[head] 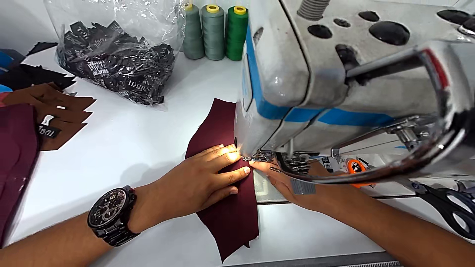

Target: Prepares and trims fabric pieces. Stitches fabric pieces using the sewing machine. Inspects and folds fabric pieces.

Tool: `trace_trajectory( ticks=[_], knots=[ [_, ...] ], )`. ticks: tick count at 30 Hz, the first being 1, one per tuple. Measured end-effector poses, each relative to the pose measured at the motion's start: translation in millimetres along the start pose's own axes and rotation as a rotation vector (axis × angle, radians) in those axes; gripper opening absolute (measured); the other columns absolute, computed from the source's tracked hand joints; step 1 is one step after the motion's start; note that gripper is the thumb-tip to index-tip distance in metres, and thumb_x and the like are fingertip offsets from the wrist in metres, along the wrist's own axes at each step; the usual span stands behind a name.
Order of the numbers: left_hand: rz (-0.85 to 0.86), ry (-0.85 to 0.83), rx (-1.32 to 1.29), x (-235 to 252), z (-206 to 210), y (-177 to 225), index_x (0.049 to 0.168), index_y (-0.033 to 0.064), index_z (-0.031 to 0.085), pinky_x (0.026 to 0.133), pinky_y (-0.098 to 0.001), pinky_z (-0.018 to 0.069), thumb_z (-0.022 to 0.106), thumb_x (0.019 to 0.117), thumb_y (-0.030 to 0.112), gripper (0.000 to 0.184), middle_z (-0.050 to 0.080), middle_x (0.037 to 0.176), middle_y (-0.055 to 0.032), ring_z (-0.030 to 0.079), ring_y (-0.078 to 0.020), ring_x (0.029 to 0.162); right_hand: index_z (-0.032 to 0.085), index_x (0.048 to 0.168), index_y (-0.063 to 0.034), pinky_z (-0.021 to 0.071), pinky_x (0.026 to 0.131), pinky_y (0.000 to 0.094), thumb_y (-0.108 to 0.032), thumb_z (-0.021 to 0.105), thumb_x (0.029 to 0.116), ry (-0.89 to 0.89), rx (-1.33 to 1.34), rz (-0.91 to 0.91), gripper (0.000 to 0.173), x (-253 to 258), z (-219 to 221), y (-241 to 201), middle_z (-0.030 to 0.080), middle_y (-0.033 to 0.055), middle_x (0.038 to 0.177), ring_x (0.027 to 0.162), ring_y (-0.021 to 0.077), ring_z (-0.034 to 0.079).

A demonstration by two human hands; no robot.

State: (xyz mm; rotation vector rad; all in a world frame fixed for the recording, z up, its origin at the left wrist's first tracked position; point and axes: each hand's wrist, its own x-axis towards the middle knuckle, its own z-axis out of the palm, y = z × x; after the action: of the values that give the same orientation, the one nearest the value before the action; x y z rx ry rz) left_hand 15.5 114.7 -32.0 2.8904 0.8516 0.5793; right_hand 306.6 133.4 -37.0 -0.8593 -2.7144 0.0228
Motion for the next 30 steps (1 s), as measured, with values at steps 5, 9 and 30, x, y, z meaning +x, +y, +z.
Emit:
trace_trajectory(
  ticks=[5, 9, 30],
  knots=[
    [0.011, -0.027, -0.016, 1, -6, 4, 0.131, 0.0213, 0.071, 0.119, -0.0394, 0.0389, 0.043, 0.1060, 0.048, 0.046, 0.064, 0.138, -0.0060, 0.051, -0.0209, 0.140, 0.072, 0.076, -0.0100, 0.0496, 0.047, 0.0392, -0.022, 0.054, 0.0914, 0.115, -0.073, 0.029, 0.026, 4, -3, 8, 0.064, 0.0044, 0.065, 0.061, 0.0211, 0.067],
    [-0.134, -0.072, 0.117, -15, -24, 54, 0.106, 0.0158, 0.076, 0.107, -0.0488, 0.0482, 0.046, 0.0959, 0.067, 0.060, 0.069, 0.129, -0.0068, 0.058, -0.0261, 0.131, 0.077, 0.089, -0.0119, 0.0544, 0.058, 0.0402, -0.024, 0.054, 0.0936, 0.217, -0.036, -0.024, 0.026, 2, -19, 5, 0.070, 0.0037, 0.076, 0.070, 0.0196, 0.069],
    [-0.303, 0.324, -0.575, -153, -69, 192, 0.102, 0.0120, 0.077, 0.076, -0.0147, 0.0590, 0.070, 0.0957, 0.023, 0.015, 0.076, 0.096, 0.0094, 0.069, 0.0045, 0.084, 0.077, 0.108, -0.0126, 0.0587, 0.083, 0.0202, -0.022, 0.065, 0.0993, 0.075, 0.647, 0.247, 0.018, -179, -94, -177, 0.073, -0.0068, 0.100, 0.091, 0.0009, 0.068]
  ],
)
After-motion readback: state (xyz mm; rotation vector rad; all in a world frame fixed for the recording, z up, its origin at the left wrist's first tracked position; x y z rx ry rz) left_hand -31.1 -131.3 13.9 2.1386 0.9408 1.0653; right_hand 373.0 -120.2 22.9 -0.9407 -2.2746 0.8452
